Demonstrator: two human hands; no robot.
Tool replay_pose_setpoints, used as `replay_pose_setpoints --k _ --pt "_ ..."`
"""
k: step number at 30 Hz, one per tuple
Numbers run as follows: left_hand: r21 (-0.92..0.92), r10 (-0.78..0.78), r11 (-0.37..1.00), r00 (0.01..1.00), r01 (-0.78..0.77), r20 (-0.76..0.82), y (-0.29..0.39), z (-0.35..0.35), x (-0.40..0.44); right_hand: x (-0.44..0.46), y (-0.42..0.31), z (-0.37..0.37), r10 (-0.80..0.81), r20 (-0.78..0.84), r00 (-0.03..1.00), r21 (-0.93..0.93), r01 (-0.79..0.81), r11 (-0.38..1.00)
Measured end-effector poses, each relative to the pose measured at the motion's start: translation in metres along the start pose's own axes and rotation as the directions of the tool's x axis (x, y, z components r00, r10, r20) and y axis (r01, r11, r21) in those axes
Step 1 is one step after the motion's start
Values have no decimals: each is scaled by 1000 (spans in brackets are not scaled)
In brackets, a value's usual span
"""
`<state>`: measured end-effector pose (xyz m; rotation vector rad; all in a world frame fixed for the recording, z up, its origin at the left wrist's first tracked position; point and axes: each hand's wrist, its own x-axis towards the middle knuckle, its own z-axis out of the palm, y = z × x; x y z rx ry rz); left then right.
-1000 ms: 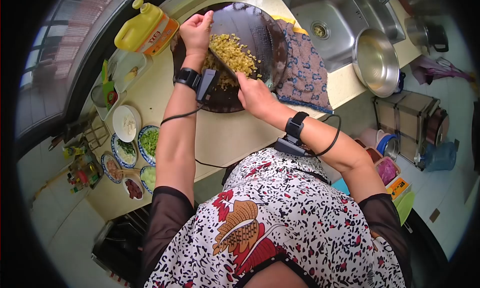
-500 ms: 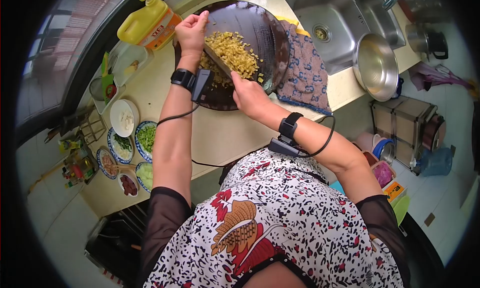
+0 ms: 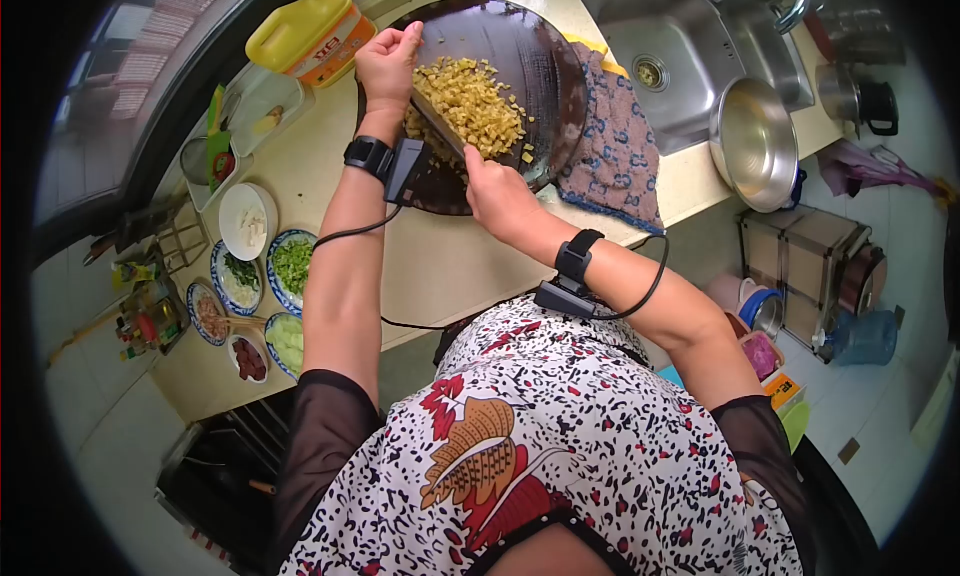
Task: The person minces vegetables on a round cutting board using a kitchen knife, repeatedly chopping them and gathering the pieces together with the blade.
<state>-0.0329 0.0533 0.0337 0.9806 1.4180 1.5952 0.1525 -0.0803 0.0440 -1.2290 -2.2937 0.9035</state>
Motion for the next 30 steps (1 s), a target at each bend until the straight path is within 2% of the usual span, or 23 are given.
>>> replay_pose_setpoints --k 2,5,6,9,10,13,14,17,19,21,24,28,30 --pt "-18 36 999 999 -36 -16 7 -2 -3 -4 0 3 -41 -51 998 -21 40 999" --pt "-81 -92 992 995 95 42 12 -16 13 9 -36 -21 27 77 997 8 -28 1000" --pt "-94 -171 979 980 181 102 8 -24 16 15 -46 -24 60 134 989 -35 -55 998" --pt "-11 -232 973 971 233 61 -11 -27 13 17 -39 -11 38 121 992 -85 -28 996" --pt "23 -194 981 981 194 7 -13 -23 9 12 -31 -7 64 138 988 -93 -51 994" --pt "-38 -21 999 1000 22 17 -7 -13 -4 -2 -4 3 18 111 994 49 -24 999" --pt "-31 28 999 1000 -28 3 -3 -10 -7 -6 3 8 0 63 998 4 -1 1000" --pt "14 58 998 997 -57 -57 12 -13 -8 -6 -11 -5 -62 23 998 -3 62 998" --pt "-70 -50 996 998 53 40 10 -31 8 4 -36 -14 -11 86 996 -16 12 1000" --pt "-74 -212 973 972 220 104 1 -42 12 16 -54 -20 44 190 981 -129 -20 991" --pt "39 -178 983 984 177 27 -18 -34 6 9 -41 -4 68 162 985 -142 -45 989" --pt "-8 61 998 998 -61 -11 -7 -21 -14 -5 -14 5 -9 94 996 -63 15 998" --pt "-11 91 996 995 -92 -39 5 -22 -14 -5 -17 2 -51 55 997 -47 53 997"
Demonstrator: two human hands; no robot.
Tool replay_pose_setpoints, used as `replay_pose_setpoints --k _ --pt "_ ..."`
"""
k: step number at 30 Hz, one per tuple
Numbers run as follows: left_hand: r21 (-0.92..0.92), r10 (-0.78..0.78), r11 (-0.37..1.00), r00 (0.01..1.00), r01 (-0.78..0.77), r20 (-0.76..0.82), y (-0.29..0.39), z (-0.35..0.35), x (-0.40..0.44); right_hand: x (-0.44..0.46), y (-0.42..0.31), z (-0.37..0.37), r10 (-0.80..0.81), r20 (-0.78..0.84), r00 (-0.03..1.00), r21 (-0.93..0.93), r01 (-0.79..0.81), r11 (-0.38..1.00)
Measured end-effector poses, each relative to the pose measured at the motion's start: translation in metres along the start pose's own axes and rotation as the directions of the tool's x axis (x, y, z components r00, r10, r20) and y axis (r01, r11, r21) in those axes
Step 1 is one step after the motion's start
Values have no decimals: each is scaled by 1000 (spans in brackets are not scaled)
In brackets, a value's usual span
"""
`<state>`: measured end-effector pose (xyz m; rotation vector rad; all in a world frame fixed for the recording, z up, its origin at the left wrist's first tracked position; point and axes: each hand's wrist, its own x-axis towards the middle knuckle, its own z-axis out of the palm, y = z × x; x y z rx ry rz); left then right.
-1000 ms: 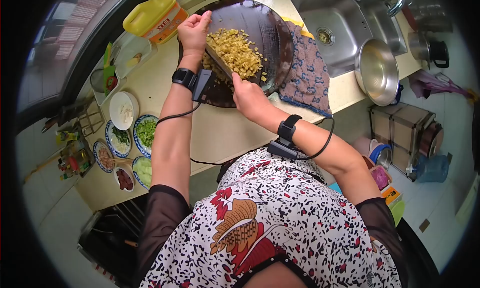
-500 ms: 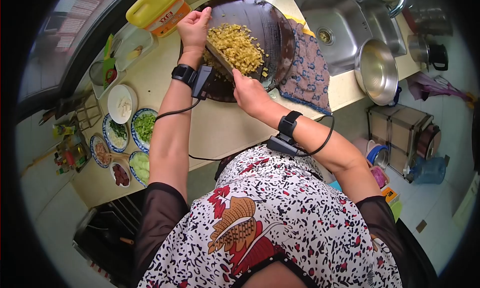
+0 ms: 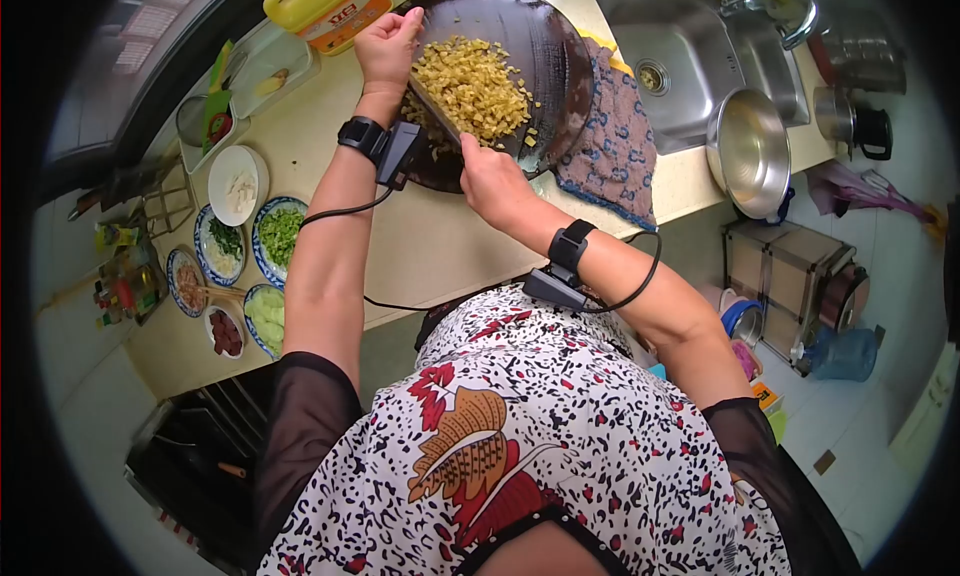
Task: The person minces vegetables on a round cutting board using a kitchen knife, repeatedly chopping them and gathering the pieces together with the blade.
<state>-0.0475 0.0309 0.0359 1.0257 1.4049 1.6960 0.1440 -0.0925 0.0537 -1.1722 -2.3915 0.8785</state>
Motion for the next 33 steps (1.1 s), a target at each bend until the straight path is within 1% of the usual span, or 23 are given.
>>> replay_pose_setpoints --k 1,2,4,5,6,7,9,10,12,13,14,15,18,19,21,25,26,28,30,31,33 --pt "0 7 1000 1000 -7 -17 4 -2 -1 0 -5 -3 -16 -12 1000 10 16 1000" --pt "40 -8 999 1000 9 -14 8 -7 3 2 -9 -3 1 22 1000 -5 -1 1000" --pt "-40 -161 985 981 166 106 3 -23 12 10 -34 -14 52 90 995 -34 -49 998" --pt "-76 -227 967 959 242 170 -1 -28 19 13 -36 -12 51 103 993 -46 -46 998" --pt "15 -293 956 951 293 99 -10 -28 17 18 -35 -11 46 114 992 -62 -39 997" --pt "22 -268 964 959 267 94 -18 -29 17 21 -35 -10 41 125 991 -77 -32 997" --pt "39 -221 975 972 218 86 -29 -27 12 11 -21 3 42 104 994 -42 -38 998" --pt "50 -140 989 989 138 52 -27 -23 8 7 -12 9 43 99 994 -13 -42 999" --pt "17 -30 999 999 29 19 -17 -12 -2 0 -1 12 21 67 998 23 -23 999" --pt "-2 27 1000 1000 -27 -2 -11 -7 -5 -1 1 11 6 43 999 1 -6 1000" --pt "4 44 999 999 -44 -19 -7 -7 -7 -4 3 12 -7 25 1000 -19 8 1000" --pt "-9 22 1000 1000 -22 -18 -4 -9 -7 -6 2 11 -16 10 1000 -37 16 999" --pt "-37 -63 997 998 63 9 5 -21 6 4 -26 -3 19 39 999 8 -19 1000" --pt "-101 -116 987 989 125 91 1 -30 10 9 -31 -3 26 65 998 -24 -25 999" --pt "-9 -229 973 971 230 75 -12 -34 9 20 -35 -2 38 113 993 -90 -28 996" --pt "12 -78 997 997 78 8 -21 -24 -3 2 -7 15 48 98 994 -27 -46 999" --pt "4 -41 999 999 41 1 -18 -20 -7 -3 2 20 -16 56 998 35 14 999" --pt "1 23 1000 999 -23 -37 -9 -13 -11 -5 4 16 -31 26 999 4 31 1000" --pt "-4 15 1000 999 -16 -41 1 -17 -9 -6 -2 12 -46 -6 999 -3 46 999" --pt "-5 6 1000 999 -6 -43 4 -20 -6 -1 -13 5 -17 29 999 1 17 1000" --pt "-53 -104 993 993 107 56 3 -32 7 8 -34 -2 52 106 993 10 -53 999"
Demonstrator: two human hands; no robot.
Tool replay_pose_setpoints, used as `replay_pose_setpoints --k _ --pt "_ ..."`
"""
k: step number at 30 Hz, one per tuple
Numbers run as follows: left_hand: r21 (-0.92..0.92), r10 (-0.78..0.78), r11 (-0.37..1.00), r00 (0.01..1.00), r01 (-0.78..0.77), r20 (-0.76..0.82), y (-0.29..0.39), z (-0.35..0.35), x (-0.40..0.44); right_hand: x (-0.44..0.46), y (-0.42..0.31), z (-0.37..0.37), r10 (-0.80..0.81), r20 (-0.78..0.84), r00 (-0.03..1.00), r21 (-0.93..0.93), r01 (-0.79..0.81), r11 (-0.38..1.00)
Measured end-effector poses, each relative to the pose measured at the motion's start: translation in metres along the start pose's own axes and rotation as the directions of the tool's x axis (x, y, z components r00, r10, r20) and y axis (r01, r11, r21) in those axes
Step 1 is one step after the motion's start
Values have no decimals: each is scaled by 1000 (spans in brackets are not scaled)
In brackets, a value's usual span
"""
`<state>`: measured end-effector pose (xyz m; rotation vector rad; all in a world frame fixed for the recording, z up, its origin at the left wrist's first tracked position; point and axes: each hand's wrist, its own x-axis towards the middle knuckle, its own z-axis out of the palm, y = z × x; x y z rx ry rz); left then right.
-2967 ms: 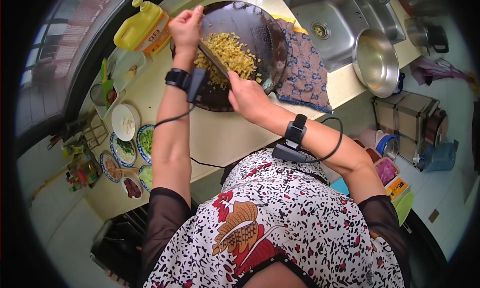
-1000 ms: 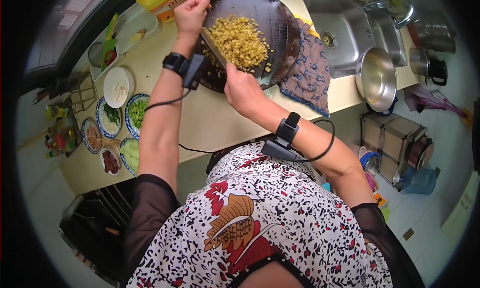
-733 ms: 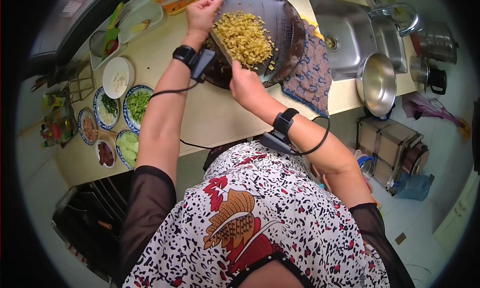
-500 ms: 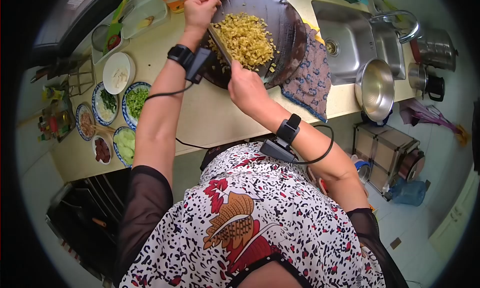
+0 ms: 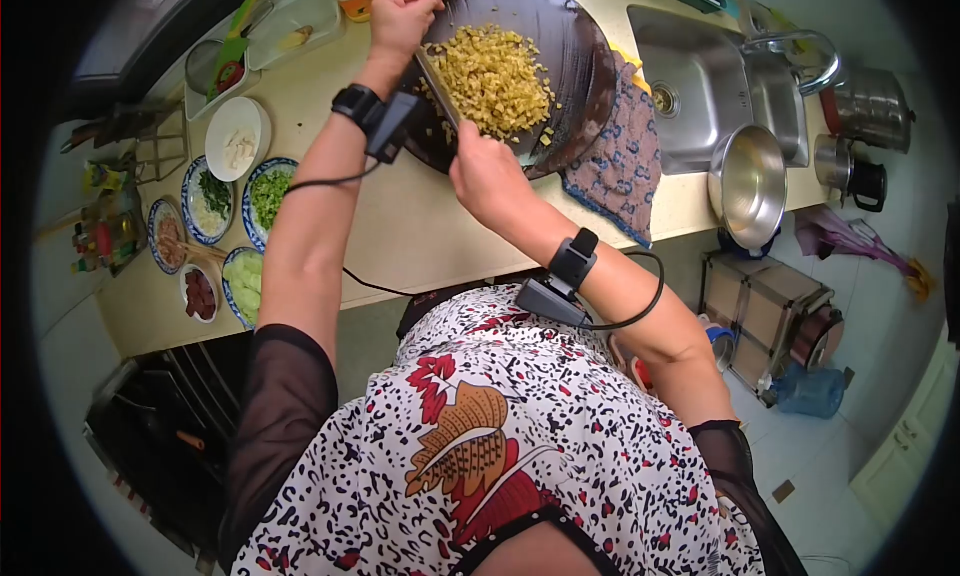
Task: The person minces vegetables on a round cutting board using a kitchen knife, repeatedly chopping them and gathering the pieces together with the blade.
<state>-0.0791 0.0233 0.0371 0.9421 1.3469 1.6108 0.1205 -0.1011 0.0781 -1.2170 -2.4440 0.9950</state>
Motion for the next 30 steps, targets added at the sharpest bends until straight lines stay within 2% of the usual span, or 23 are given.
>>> replay_pose_setpoints --k 2,7,9,12,13,17,20,22,23,27,30 --pt "19 -183 983 983 183 8 -22 -18 9 7 -5 2 -40 -17 999 -13 40 999" --pt "44 -39 998 998 42 -53 -26 -10 -10 2 17 17 -24 18 1000 -59 25 998" --pt "69 27 997 996 -22 -81 -22 -4 -13 -1 26 21 -62 -21 998 -64 61 996" --pt "-41 35 998 994 -40 -104 -8 -3 -17 -3 28 20 -78 -22 997 -64 77 995" --pt "41 78 996 988 -73 -133 0 -2 -18 -2 15 9 -64 10 998 -69 64 996" --pt "14 -189 982 982 189 24 -18 -28 -6 8 -4 -3 -62 86 994 -114 72 991" --pt "102 -66 992 996 72 -58 -32 -18 -10 0 12 16 -22 34 999 -118 26 993" --pt "107 45 994 996 -37 -77 -24 -7 -21 -7 24 24 -70 5 998 -43 70 997" --pt "107 54 993 994 -44 -95 -20 -6 -24 -9 31 26 -93 -17 996 -7 93 996" --pt "74 61 996 989 -51 -136 -4 -5 -28 -10 26 17 -121 -24 992 -59 119 991" --pt "12 -27 1000 994 29 -101 -6 -13 -15 0 10 2 -83 21 996 -114 85 990"
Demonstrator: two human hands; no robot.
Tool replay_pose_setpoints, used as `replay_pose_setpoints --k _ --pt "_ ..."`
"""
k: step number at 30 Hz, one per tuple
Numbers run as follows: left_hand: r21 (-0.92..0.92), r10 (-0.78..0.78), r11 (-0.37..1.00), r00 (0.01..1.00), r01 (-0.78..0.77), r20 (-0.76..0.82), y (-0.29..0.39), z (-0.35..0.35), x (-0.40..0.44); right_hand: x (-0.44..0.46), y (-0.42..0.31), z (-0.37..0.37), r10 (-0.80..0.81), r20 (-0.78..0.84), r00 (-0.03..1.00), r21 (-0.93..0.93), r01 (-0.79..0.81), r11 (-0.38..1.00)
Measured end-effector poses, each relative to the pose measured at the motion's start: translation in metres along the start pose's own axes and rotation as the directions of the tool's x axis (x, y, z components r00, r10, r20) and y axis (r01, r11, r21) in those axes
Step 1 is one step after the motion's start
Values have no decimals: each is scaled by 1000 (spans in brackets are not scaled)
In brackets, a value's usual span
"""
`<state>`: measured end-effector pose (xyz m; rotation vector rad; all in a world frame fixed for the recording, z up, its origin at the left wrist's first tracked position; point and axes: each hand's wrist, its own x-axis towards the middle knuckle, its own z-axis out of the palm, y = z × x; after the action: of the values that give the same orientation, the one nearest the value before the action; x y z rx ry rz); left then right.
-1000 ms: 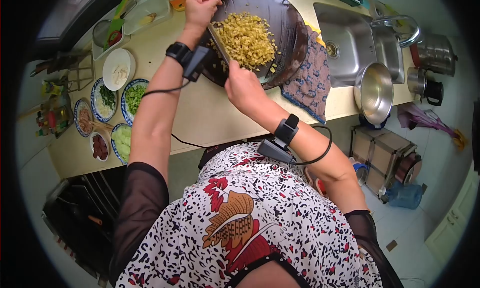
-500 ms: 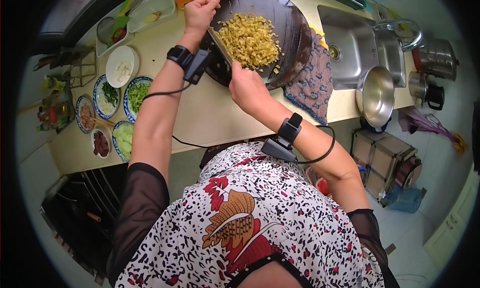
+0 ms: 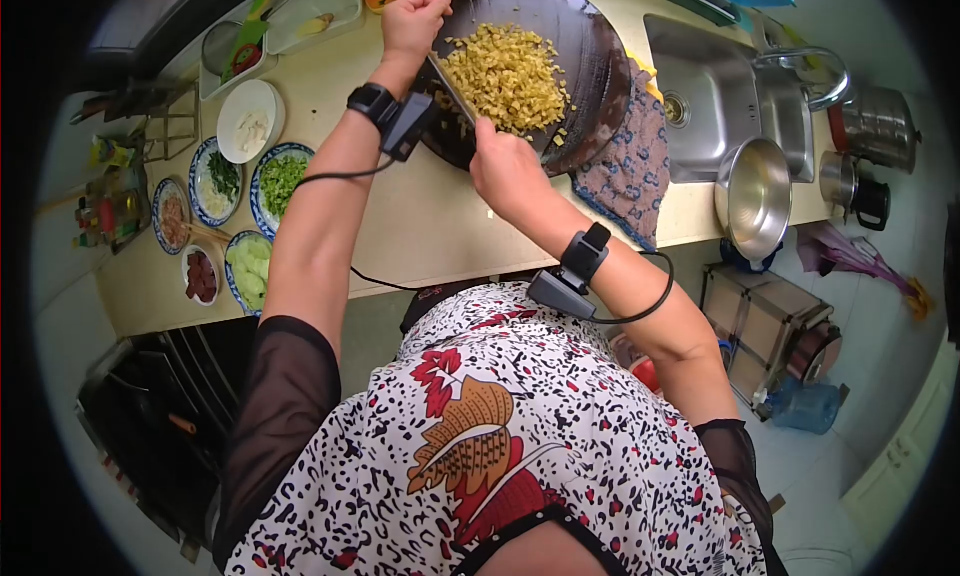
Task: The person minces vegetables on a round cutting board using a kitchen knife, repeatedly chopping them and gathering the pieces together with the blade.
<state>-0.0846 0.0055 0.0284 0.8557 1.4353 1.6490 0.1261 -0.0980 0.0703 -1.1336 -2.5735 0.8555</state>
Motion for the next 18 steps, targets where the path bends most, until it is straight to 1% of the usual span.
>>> replay_pose_setpoints --k 1,2,4,5,6,7,8,10,11,13,16,17,18 --pt "-14 -41 999 999 41 27 -2 -1 3 5 1 -1 0 4 1000 -29 0 1000" --pt "-20 -50 999 999 51 15 -6 -1 2 10 1 -2 0 10 1000 -57 1 998" --pt "-30 -65 997 998 64 -5 -15 1 5 12 5 1 2 12 1000 -32 -2 999" --pt "-5 -65 998 998 65 3 -19 -4 4 9 11 6 11 15 1000 -8 -10 1000" --pt "16 -16 1000 1000 16 -16 -24 -5 2 5 18 11 14 15 1000 13 -14 1000" --pt "37 41 999 999 -40 -30 -26 -2 1 3 22 13 -28 27 999 29 27 999" --pt "58 97 994 994 -95 -41 -27 2 3 1 27 16 -36 -14 999 36 37 999" --pt "68 118 991 993 -117 -12 -13 12 -3 -6 33 20 -45 -82 996 54 49 997" --pt "61 125 990 992 -126 17 -7 16 -5 -9 38 22 -28 -92 995 90 36 995" --pt "57 133 989 990 -136 55 1 19 -5 -9 35 14 -50 -106 993 135 64 989" --pt "149 160 976 987 -158 -1 -3 17 2 -8 40 19 -53 -117 992 178 74 981" --pt "145 136 979 989 -143 57 -9 14 4 -6 43 22 -55 -122 991 188 77 979" --pt "177 155 970 985 -165 69 -4 16 3 -6 44 23 -44 -138 989 196 71 978"
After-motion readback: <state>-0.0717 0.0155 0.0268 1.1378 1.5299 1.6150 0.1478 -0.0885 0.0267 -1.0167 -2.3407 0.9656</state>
